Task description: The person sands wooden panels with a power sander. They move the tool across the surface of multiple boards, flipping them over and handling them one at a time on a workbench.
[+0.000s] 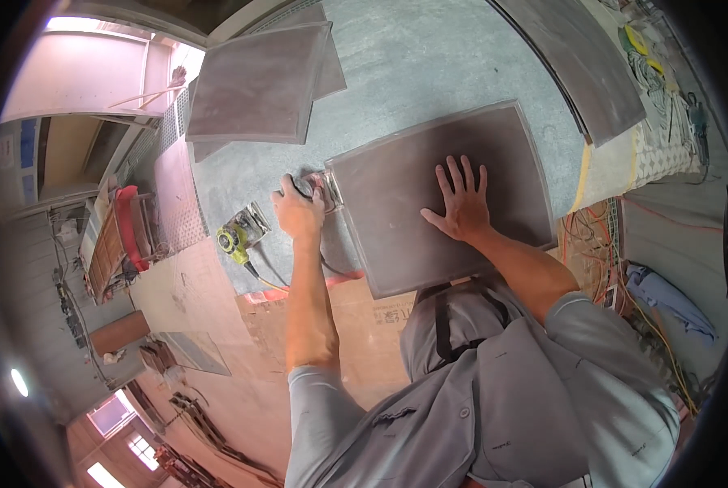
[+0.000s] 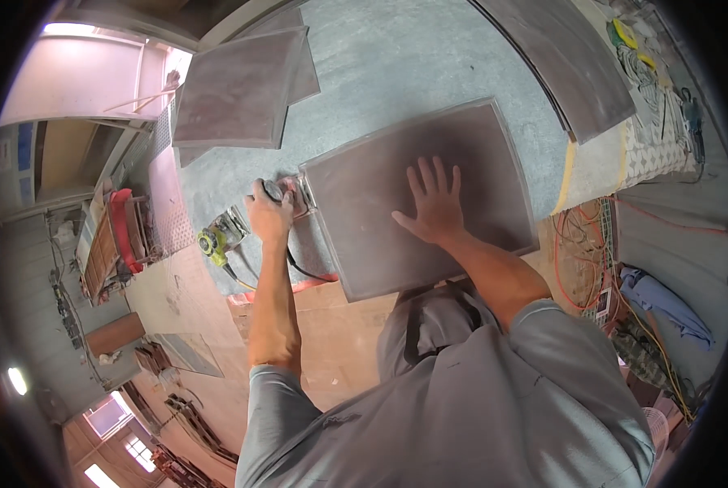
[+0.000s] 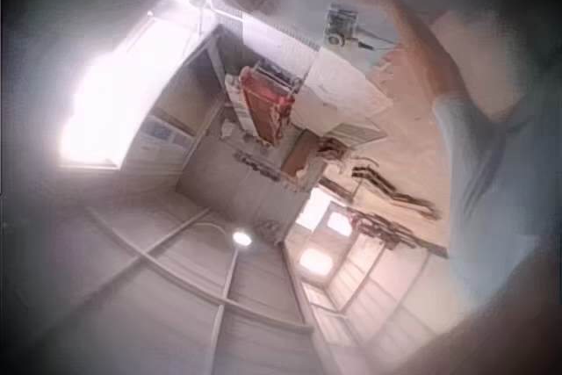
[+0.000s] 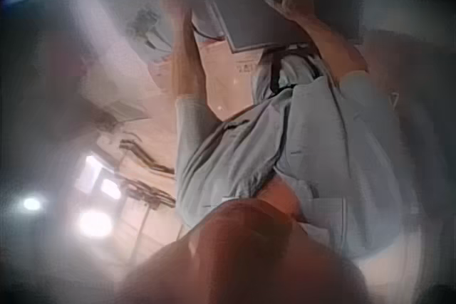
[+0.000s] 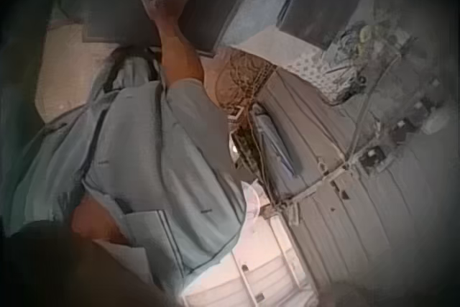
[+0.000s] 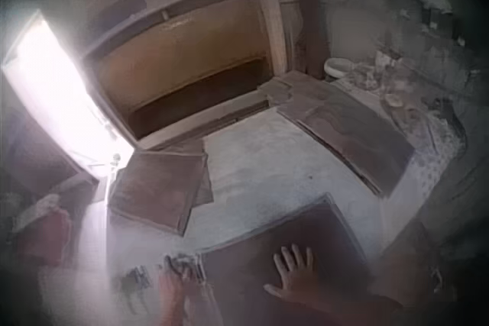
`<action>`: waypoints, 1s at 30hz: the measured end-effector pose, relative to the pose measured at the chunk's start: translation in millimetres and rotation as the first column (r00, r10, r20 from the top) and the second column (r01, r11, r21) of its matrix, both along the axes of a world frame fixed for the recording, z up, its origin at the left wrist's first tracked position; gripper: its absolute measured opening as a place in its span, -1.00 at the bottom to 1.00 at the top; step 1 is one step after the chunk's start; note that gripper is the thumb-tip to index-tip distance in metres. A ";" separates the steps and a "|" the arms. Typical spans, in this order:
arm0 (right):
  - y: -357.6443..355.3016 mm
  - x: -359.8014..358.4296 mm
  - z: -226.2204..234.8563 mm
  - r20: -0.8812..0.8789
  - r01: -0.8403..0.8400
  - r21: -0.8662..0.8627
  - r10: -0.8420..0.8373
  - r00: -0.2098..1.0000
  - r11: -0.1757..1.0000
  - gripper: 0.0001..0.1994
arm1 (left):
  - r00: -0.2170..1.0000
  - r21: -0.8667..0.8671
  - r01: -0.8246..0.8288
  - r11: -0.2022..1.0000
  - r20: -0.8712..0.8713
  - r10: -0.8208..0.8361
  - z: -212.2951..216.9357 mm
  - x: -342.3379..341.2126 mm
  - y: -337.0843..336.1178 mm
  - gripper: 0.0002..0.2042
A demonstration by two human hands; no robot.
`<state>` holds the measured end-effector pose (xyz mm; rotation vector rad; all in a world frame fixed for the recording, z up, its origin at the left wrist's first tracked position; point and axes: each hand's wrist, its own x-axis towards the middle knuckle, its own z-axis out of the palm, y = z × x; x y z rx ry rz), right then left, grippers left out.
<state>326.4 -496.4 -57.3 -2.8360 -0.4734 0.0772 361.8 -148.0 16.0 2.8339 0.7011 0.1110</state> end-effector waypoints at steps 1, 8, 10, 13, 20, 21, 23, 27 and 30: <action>-0.7 -0.1 -0.9 0.003 0.002 0.000 -0.002 1.000 1.000 0.06 | 1.000 0.006 -0.001 1.000 0.000 0.001 0.7 6.9 0.0 -0.33; 4.3 -5.5 -2.7 0.100 -0.016 0.032 0.013 0.995 0.999 0.04 | 0.998 0.018 -0.038 0.999 -0.057 0.039 2.9 14.5 10.1 -0.26; 3.7 -5.1 -5.8 0.148 -0.015 0.061 0.006 0.989 0.998 0.04 | 0.998 0.007 -0.036 0.999 -0.058 0.037 4.8 -6.6 0.6 -0.23; 4.1 -7.1 -10.5 0.149 -0.002 0.084 -0.010 0.989 0.996 0.03 | 0.999 0.003 -0.029 1.000 -0.032 0.029 -1.1 -62.0 -9.6 -0.25; 0.7 -6.8 -14.7 0.125 -0.011 0.052 0.004 0.992 0.999 0.00 | 0.999 -0.021 -0.043 0.999 -0.030 0.042 6.3 -202.0 -55.8 -0.25; 1.8 -7.4 -14.8 0.110 -0.021 0.047 0.016 0.994 0.999 -0.01 | 0.999 -0.041 -0.055 0.998 -0.002 0.054 4.1 -220.5 -57.1 -0.24; 3.4 -9.1 -14.3 0.163 -0.025 0.065 0.014 0.987 0.998 0.01 | 0.996 -0.031 -0.079 0.996 0.030 0.080 1.6 -252.1 -63.8 -0.23; 1.8 -7.4 -17.6 0.159 -0.028 0.020 0.024 0.987 0.999 0.01 | 0.990 -0.092 -0.134 0.987 0.020 0.136 -2.7 -276.6 -74.3 -0.21; 3.4 -6.2 -16.0 0.112 -0.035 0.020 0.033 0.993 0.999 -0.01 | 0.995 -0.125 -0.059 0.990 0.075 0.069 -5.4 -267.1 -55.6 -0.23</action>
